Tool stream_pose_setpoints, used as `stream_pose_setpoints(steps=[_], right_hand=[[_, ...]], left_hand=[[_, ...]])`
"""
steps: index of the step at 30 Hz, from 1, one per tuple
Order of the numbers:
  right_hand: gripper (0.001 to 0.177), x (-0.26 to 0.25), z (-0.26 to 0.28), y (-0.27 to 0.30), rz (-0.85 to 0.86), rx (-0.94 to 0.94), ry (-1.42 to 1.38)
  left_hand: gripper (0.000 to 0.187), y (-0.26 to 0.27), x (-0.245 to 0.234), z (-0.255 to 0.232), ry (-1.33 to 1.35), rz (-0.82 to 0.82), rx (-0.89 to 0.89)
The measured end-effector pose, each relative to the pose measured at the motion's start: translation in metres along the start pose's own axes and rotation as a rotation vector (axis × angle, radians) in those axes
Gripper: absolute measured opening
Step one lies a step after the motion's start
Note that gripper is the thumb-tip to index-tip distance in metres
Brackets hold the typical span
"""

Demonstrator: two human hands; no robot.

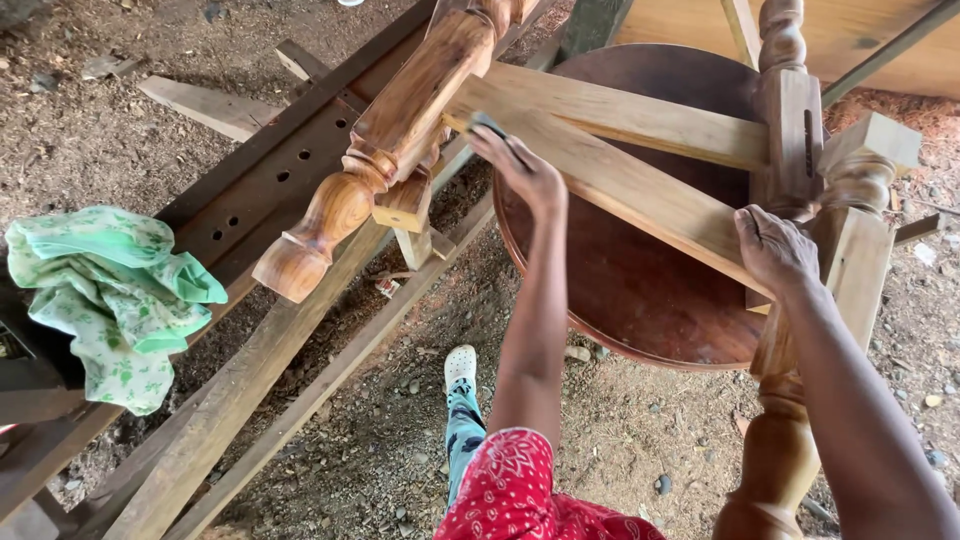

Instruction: Sanding a wooden table base and legs in a workshop.

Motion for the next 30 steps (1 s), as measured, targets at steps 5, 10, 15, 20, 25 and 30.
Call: stream_pose_setpoints(steps=[5, 10, 15, 20, 25, 30], right_hand=[[0.048, 0.004, -0.008, -0.003, -0.037, -0.022, -0.022], [0.049, 0.009, -0.015, -0.010, 0.021, -0.015, -0.026], [0.049, 0.000, -0.001, -0.001, 0.057, 0.051, -0.068], [0.049, -0.004, 0.001, 0.004, 0.019, 0.024, -0.093], [0.047, -0.004, 0.003, 0.004, -0.023, -0.033, -0.082], [0.047, 0.001, -0.002, 0.002, -0.023, -0.033, -0.079]], left_hand=[[0.063, 0.022, -0.003, -0.021, -0.002, -0.080, 0.053], [0.076, 0.114, 0.005, -0.014, 0.004, 0.176, -0.132], [0.075, 0.007, -0.018, -0.038, 0.131, -0.021, -0.156], [0.072, -0.030, -0.025, 0.001, 0.205, -0.141, -0.134], [0.070, 0.041, -0.028, -0.047, -0.056, 0.051, -0.290], [0.067, -0.011, -0.024, -0.022, -0.008, -0.036, -0.161]])
Point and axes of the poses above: each hand's wrist, its own y-axis away from the middle knuckle, its own x-axis out of the palm, z = x × y, the point moved 3 cm from there along -y, towards the middle knuckle, and after that the axes turned 7 degrees about -x, right-handed, at the moved point
